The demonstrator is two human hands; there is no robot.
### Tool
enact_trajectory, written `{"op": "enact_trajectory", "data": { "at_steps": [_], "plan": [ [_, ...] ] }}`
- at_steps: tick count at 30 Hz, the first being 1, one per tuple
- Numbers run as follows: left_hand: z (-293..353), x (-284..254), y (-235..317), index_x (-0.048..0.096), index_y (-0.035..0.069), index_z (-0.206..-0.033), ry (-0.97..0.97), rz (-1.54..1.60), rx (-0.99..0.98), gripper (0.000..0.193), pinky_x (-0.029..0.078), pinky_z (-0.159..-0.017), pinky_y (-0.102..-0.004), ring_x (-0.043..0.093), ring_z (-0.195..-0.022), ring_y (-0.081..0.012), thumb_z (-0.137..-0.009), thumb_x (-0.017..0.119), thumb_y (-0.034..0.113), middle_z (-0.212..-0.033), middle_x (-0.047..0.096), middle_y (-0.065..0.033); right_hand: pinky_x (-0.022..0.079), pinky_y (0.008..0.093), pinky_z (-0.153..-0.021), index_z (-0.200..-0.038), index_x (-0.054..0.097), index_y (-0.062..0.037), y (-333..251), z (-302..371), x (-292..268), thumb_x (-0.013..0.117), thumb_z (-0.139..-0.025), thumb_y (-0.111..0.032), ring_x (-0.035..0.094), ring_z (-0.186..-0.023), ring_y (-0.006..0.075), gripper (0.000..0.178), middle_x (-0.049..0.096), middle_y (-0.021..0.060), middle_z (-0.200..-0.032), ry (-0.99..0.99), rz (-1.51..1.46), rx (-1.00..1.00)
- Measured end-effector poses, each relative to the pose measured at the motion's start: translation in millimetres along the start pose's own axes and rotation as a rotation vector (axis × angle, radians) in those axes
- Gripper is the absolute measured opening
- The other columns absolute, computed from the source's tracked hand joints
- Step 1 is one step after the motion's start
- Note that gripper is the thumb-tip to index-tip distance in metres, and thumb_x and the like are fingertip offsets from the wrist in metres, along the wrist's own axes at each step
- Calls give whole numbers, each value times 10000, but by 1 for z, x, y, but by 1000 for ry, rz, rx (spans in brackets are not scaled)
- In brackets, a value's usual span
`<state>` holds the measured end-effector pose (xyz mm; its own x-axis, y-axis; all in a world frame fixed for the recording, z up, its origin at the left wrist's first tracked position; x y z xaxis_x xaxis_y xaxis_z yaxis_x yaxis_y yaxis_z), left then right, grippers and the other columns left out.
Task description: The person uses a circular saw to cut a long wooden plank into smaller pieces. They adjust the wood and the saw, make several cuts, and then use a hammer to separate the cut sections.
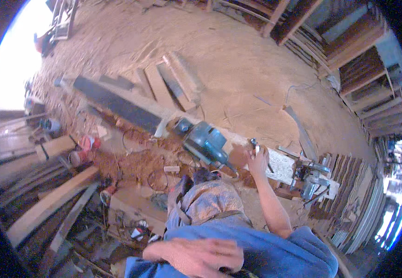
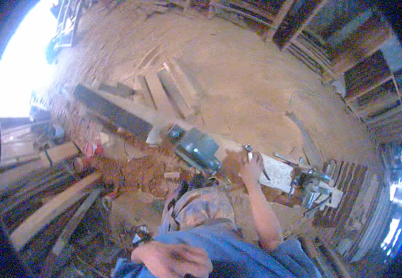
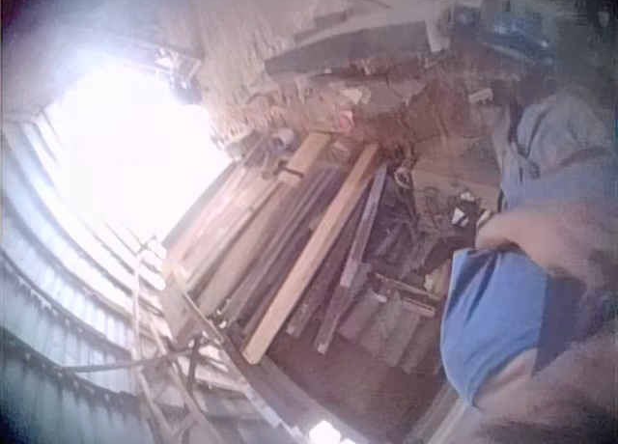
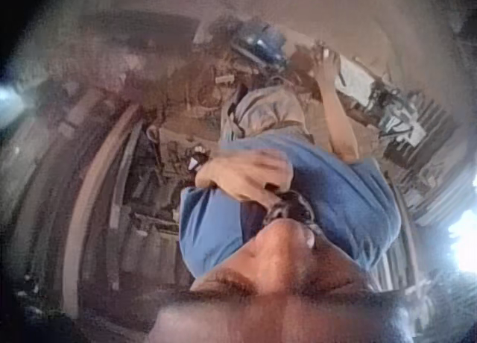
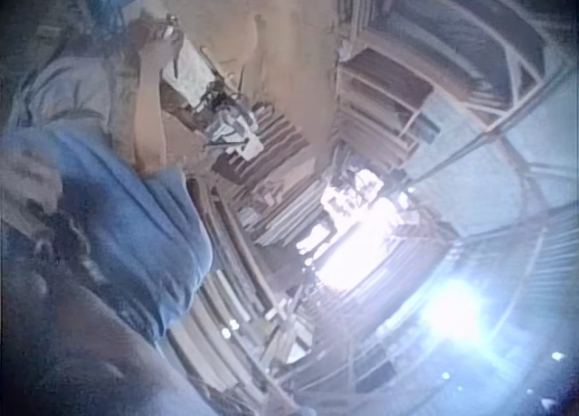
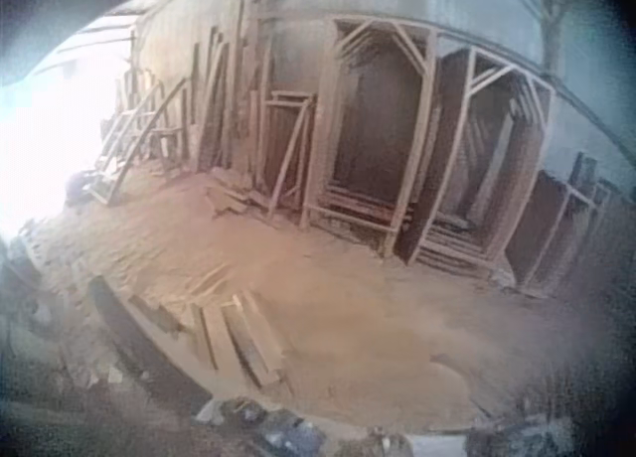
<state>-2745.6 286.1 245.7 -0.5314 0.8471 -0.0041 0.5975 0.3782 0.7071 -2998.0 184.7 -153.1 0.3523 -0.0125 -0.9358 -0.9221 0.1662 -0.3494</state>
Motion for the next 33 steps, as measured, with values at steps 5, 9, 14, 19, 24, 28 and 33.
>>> {"op": "enact_trajectory", "data": {
  "at_steps": [5, 9, 14, 19, 24, 28, 33],
  "plan": [
    [3, 1, -19, 710, 63, -994, 10, 412, 39, 175, 488, -706, -453, 599, -817, -325, -990, 568, 165, -950, 599, -134, 409, 551, -1019, -1268, 532, -9, 88, 35, 9, 776, -837, -307, 514, -1229, 407, 578, 542, 174, -1328, 7, 55, 112],
    [-6, -3, -48, 750, 70, -1007, 3, 531, -1, 298, 495, -682, -436, 617, -798, -299, -1036, 534, 273, -941, 618, -131, 444, 517, -976, -1189, 557, -21, 110, 32, 15, 743, -844, -207, 556, -1156, 383, 434, 572, 150, -1264, -39, 58, -85],
    [2, -13, -86, 746, 68, -1056, 203, 511, -129, 382, 500, -727, -427, 622, -821, -268, -1012, 525, 377, -936, 632, -124, 457, 498, -976, -1111, 602, -22, 154, 44, 2, 742, -839, -177, 577, -1133, 378, 344, 598, 152, -1240, -79, 91, -30],
    [95, -41, -165, 659, 25, -999, 700, 143, -1054, 133, 506, -821, -369, 601, -890, -197, -929, 655, 138, -975, 633, -68, 432, 490, -1035, -1230, 597, -16, 237, 76, -19, 780, -814, -208, 576, -1173, 398, 493, 619, 171, -1260, -79, 171, 158],
    [182, -34, -232, 502, 83, -1292, 1639, 506, -1076, 390, 479, -893, -409, 557, -988, -177, -936, 657, 121, -1102, 577, -31, 443, 520, -973, -1226, 596, 24, 227, 76, -50, 636, -965, -336, 603, -1106, 411, 446, 632, 264, -1166, -43, 94, 366],
    [234, -27, -276, 476, 152, -1269, 1833, 528, -1198, 407, 456, -975, -435, 530, -1069, -189, -912, 669, 131, -1119, 571, -21, 469, 479, -716, -1121, 617, 59, 189, 101, -16, 524, -1019, -389, 628, -808, 345, 468, 622, 239, -850, -54, -194, 481],
    [234, -34, -318, 520, 180, -1214, 1794, 438, -1225, 345, 581, -818, -480, 578, -1091, -262, -901, 667, 170, -1128, 603, -45, 442, 497, -593, -1015, 599, -26, 174, 164, 59, 513, -997, -393, 597, -664, 368, 377, 568, 217, -726, -41, -363, 292]
  ]
}}
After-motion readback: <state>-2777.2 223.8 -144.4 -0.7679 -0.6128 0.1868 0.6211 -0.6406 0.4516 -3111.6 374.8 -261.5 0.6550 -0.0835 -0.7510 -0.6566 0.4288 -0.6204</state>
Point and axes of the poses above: each hand's wrist, its own z-axis away from the middle knuckle, its own x-axis out of the palm, y = z × x, the point moved 8 cm from there along -z, towards the middle knuckle
